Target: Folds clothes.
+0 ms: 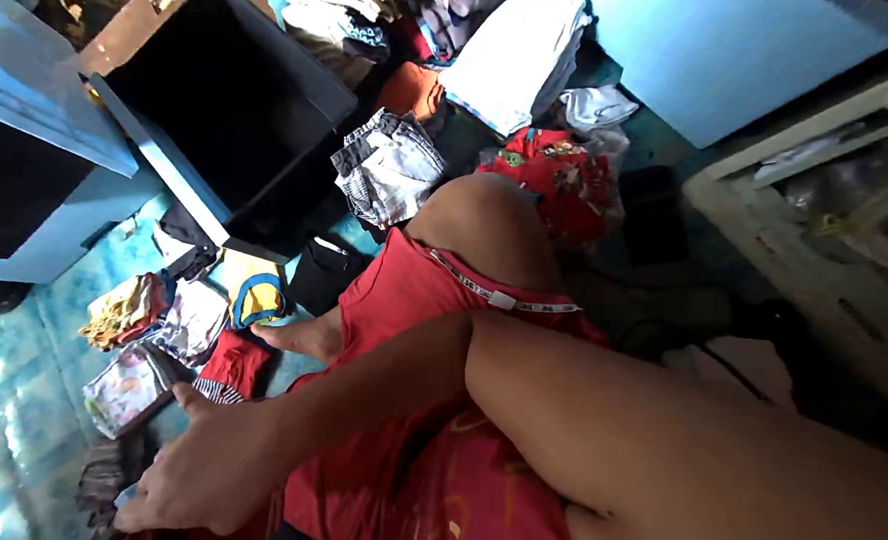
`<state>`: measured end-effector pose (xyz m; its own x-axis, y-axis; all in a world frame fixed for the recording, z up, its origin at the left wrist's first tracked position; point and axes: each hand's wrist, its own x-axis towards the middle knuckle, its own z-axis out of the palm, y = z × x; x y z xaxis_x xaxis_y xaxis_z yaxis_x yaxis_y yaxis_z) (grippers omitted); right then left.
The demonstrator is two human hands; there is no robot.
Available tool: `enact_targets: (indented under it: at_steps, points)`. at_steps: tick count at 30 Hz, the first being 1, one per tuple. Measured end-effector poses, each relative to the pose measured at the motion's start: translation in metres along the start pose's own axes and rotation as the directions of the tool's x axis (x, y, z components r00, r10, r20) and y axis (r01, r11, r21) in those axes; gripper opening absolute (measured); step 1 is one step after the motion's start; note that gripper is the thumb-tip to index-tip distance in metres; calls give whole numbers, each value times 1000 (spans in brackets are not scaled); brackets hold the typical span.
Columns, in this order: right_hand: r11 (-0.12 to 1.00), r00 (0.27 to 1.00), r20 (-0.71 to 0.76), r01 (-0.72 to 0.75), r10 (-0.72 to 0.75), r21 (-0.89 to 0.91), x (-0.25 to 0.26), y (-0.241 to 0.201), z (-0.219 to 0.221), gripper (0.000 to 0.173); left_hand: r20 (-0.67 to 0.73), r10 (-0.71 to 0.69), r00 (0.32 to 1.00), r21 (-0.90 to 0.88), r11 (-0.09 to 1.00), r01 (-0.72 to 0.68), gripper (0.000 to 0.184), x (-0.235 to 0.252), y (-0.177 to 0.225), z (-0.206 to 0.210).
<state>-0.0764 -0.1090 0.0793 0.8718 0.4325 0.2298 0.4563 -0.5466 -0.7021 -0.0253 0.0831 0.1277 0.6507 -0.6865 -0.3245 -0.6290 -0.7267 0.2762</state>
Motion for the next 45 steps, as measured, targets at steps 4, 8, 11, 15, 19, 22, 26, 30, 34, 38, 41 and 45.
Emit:
enact_targets:
  at_steps: [4, 8, 11, 15, 19, 22, 26, 30, 34, 38, 41, 45]
  points:
    - [976, 996, -36, 87, -82, 199, 8, 12, 17, 57, 137, -391, 910, 402, 862, 310, 18, 31, 99, 2]
    - [982, 998, 43, 35, -44, 186, 10, 16, 12, 39, -16, -56, 998, 16, 998, 57, 17, 20, 70, -8]
    - [992, 1000, 24, -20, 18, 128, 13, 24, 10, 28, -165, 187, 968, -206, 954, -219, 37, 6, -19, -7]
    - [996, 998, -7, -66, 67, 64, 18, 41, 1, 27, -390, 42, 920, -686, 654, -320, 50, 20, -96, 32]
    - [983, 989, 45, -143, 139, 117, 22, 57, -16, 31, -440, -390, 809, -780, 612, -129, 46, 44, -101, 80]
    - [967, 975, -4, -221, 223, 123, 25, 68, -16, 28, -399, -538, 742, -766, 641, 53, 51, 47, -104, 107]
    - [954, 941, -158, -286, 298, 93, 23, 96, -17, 31, -159, -571, 806, -542, 733, 412, 70, 24, -105, 149]
    - [822, 785, -252, -561, 566, 101, 29, 127, -55, 46, -101, -735, 671, -551, 603, 577, 91, -20, -98, 197]
    - [685, 587, -441, -722, 679, 94, 24, 152, -68, 52, 186, -850, 493, -768, 188, 612, 67, -64, -84, 238]
    - [686, 527, -506, -701, 682, 195, 27, 158, -64, 55, 221, -869, 443, -825, 76, 561, 60, -83, -75, 260]
    - [709, 530, -507, -651, 680, 270, 33, 157, -52, 54, 187, -864, 468, -884, 60, 464, 58, -90, -85, 275]
    - [716, 555, -477, -640, 682, 278, 37, 155, -43, 51, 472, -697, 540, -881, -347, 323, 52, -99, -91, 282]
